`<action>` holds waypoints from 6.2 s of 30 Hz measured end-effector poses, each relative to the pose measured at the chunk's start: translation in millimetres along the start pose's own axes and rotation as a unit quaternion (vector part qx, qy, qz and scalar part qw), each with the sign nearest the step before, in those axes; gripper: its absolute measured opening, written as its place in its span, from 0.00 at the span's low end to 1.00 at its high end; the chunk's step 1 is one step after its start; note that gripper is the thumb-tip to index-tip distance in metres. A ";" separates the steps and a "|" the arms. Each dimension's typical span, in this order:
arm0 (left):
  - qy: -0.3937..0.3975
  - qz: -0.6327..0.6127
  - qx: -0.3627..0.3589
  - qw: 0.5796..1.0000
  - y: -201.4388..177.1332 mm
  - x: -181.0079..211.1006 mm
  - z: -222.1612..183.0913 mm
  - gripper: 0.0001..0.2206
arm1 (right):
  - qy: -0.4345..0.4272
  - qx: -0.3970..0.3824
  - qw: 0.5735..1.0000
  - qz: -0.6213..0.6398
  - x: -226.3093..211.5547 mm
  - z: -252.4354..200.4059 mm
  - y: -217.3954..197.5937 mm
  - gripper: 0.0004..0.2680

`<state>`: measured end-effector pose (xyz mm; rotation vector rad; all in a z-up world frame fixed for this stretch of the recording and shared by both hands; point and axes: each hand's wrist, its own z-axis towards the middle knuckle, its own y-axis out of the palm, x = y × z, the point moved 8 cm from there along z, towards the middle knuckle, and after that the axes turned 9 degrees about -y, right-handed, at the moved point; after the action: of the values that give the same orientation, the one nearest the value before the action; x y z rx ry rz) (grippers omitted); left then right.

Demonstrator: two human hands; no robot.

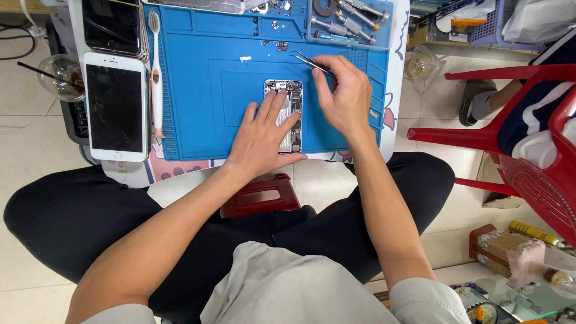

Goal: Assembling and securing small electronic components onto a smartphone motherboard using tweezers and a screwdriver.

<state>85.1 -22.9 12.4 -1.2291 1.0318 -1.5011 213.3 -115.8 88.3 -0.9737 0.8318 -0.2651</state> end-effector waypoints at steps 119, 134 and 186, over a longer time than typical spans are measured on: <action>-0.203 -0.600 -0.050 0.772 0.3 -69.8 32.8 0.10 | -0.087 0.001 0.992 0.091 -33.9 -18.0 18.5 0.03; -0.115 -0.195 0.095 0.969 -46.0 -74.2 17.8 0.16 | -0.009 -0.043 0.991 0.126 -3.5 -3.6 50.2 0.07; -0.127 -0.130 0.080 0.980 -35.4 -68.4 21.5 0.16 | 0.000 -0.081 0.994 0.075 -1.0 -3.4 64.6 0.02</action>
<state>107.7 50.7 34.3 -1.4369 0.5883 -1.5404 200.1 -81.3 35.2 -1.0555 0.9319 -0.0696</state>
